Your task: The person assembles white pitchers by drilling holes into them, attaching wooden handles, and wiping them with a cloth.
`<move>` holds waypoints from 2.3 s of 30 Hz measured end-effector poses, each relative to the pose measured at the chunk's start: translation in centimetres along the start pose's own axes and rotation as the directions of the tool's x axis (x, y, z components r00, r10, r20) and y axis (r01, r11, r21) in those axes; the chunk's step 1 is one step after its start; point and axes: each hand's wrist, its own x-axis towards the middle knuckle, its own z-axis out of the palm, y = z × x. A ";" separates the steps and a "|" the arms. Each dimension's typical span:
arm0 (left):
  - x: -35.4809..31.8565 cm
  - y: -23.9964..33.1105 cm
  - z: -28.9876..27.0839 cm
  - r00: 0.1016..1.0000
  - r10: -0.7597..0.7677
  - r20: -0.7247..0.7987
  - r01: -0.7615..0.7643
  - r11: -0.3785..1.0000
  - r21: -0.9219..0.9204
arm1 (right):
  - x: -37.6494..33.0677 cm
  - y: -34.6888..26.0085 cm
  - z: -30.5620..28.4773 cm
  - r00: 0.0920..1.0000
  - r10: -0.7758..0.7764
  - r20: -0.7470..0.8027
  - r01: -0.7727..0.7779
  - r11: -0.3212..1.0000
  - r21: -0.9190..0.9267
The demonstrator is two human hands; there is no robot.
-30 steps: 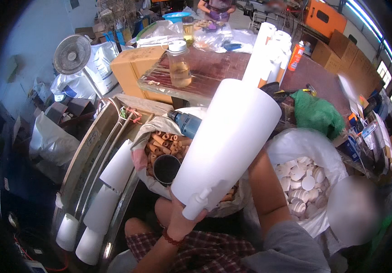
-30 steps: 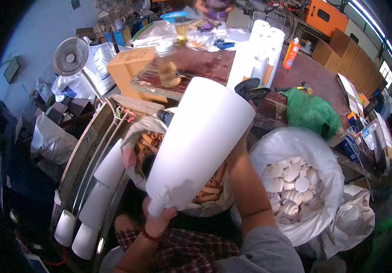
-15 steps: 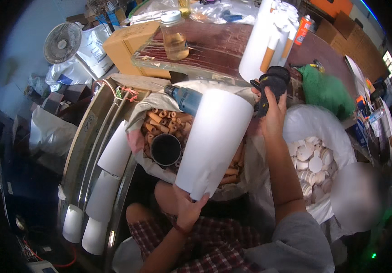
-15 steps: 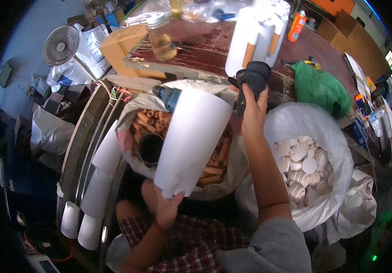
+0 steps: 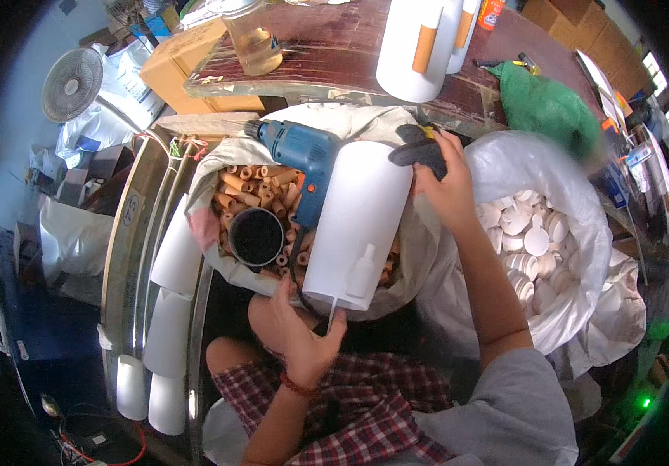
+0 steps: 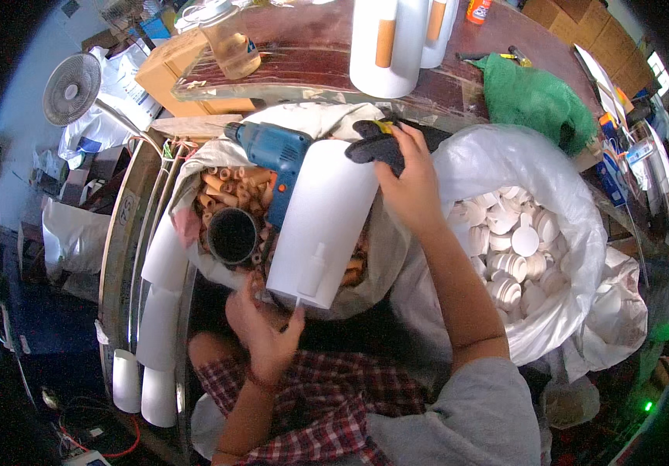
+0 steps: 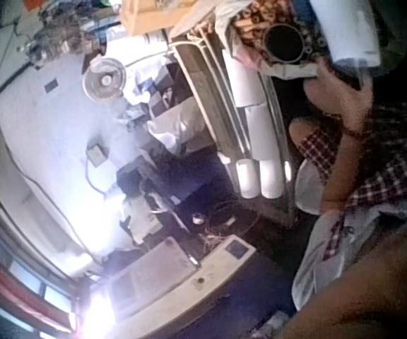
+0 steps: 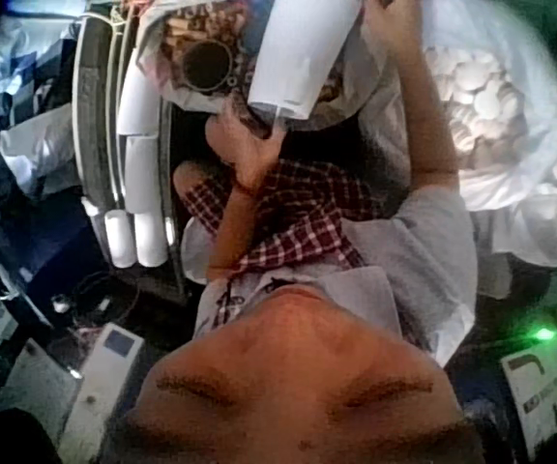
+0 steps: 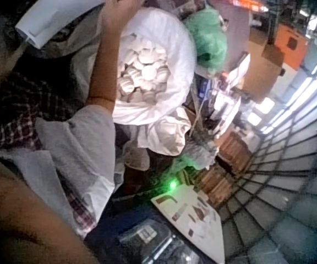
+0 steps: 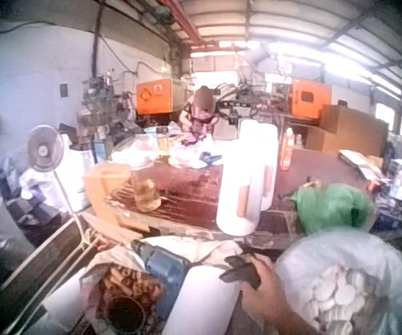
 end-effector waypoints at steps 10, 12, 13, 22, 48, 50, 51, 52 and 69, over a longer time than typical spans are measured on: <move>3.0 1.6 2.2 0.946 0.323 -0.036 -0.311 0.933 0.183 | 0.0 -1.1 1.4 0.956 -0.243 0.165 0.268 0.951 -0.154; 3.2 1.6 2.6 0.942 0.331 -0.052 -0.316 0.930 0.187 | 0.0 -0.8 1.3 0.947 -0.211 0.240 0.256 0.951 -0.172; 3.3 1.5 2.8 0.940 0.335 -0.060 -0.319 0.929 0.189 | 0.0 -0.7 1.3 0.941 -0.195 0.276 0.250 0.951 -0.181; 3.7 1.0 2.9 0.939 0.338 -0.065 -0.320 0.927 0.195 | -3.7 -4.6 0.5 0.809 -0.311 0.499 0.329 0.943 0.054; 3.9 1.2 3.0 0.936 0.345 -0.068 -0.327 0.926 0.189 | -3.9 -2.6 0.7 0.823 -0.415 0.388 0.464 0.885 -0.036; 4.1 1.5 2.7 0.941 0.335 -0.050 -0.321 0.928 0.187 | -2.1 0.0 2.0 0.875 -0.433 0.217 0.474 0.858 -0.200; 4.1 1.8 2.7 0.945 0.324 -0.047 -0.309 0.931 0.195 | -1.1 -0.1 1.9 0.881 -0.417 0.225 0.459 0.868 -0.190; 4.1 1.9 2.5 0.949 0.312 -0.045 -0.297 0.933 0.202 | -0.4 -0.4 1.8 0.886 -0.401 0.233 0.445 0.877 -0.181; 3.7 1.7 2.6 0.926 0.374 -0.056 -0.351 0.906 0.239 | 5.3 0.7 5.3 0.860 -0.337 0.384 0.442 0.867 -0.229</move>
